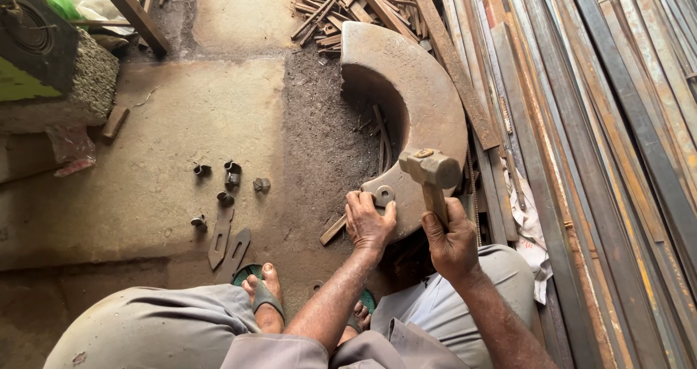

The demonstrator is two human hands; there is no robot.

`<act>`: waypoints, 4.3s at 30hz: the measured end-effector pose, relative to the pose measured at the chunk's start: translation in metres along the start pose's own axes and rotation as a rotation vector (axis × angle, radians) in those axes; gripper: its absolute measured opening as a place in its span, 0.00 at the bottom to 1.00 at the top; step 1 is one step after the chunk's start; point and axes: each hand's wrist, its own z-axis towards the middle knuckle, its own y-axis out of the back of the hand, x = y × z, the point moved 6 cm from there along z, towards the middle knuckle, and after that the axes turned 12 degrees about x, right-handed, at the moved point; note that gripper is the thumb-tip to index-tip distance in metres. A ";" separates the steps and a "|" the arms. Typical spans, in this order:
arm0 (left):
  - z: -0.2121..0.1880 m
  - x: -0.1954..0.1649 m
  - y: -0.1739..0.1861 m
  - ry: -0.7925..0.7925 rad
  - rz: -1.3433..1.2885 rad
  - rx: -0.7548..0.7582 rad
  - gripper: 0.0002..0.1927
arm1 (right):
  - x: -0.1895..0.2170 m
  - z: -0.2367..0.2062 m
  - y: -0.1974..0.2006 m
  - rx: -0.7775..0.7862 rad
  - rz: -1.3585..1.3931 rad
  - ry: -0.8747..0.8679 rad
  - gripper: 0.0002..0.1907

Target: The person sits on the ground and hammers small metal brackets and plates against a large curved metal form, repositioning each piece by hand and striking it with a hammer to bend or straighten it, working through pieces one at a time.

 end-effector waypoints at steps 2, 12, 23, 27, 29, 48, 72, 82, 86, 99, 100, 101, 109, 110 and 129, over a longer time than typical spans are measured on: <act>-0.001 0.000 0.001 -0.015 -0.012 -0.023 0.22 | -0.012 0.003 -0.007 0.006 -0.047 -0.007 0.12; -0.012 -0.010 0.023 -0.132 -0.010 -0.120 0.20 | -0.049 0.003 -0.003 0.013 -0.085 -0.181 0.13; -0.009 -0.009 0.024 -0.176 0.009 -0.051 0.21 | -0.063 0.007 0.000 -0.038 -0.170 -0.189 0.13; -0.007 -0.009 0.025 -0.186 0.017 -0.046 0.23 | -0.056 0.007 -0.007 -0.022 -0.249 -0.187 0.14; -0.005 -0.009 0.024 -0.169 0.025 -0.023 0.22 | -0.055 0.011 -0.014 0.024 -0.270 -0.196 0.14; -0.001 -0.008 0.022 -0.184 0.012 -0.007 0.22 | -0.062 0.016 -0.005 -0.016 -0.141 -0.137 0.18; 0.013 0.141 0.095 -0.076 -0.386 0.034 0.18 | -0.155 0.004 -0.024 0.244 -0.130 -0.702 0.24; -0.053 0.161 0.094 0.311 0.608 0.309 0.14 | -0.130 0.007 -0.034 0.193 -0.071 -0.686 0.21; -0.086 0.180 0.007 0.303 0.647 0.743 0.12 | -0.158 -0.001 -0.023 0.083 0.026 -0.719 0.19; 0.019 0.128 0.048 0.086 0.132 0.135 0.15 | -0.177 0.017 -0.021 0.092 0.285 -0.796 0.13; 0.030 0.113 0.058 0.050 0.009 0.105 0.14 | -0.176 0.014 -0.020 0.091 0.323 -0.815 0.12; 0.036 0.089 0.069 -0.098 -0.104 -0.022 0.09 | -0.174 0.009 -0.021 0.096 0.371 -0.829 0.11; 0.013 -0.026 0.028 -0.393 0.269 0.138 0.13 | -0.152 -0.039 -0.031 0.122 0.502 -0.884 0.12; 0.011 -0.026 0.025 -0.410 0.270 0.200 0.19 | -0.149 -0.042 -0.030 0.105 0.538 -0.882 0.12; 0.012 -0.006 0.032 -0.109 0.084 0.497 0.29 | -0.124 -0.033 -0.036 0.088 0.349 -0.647 0.16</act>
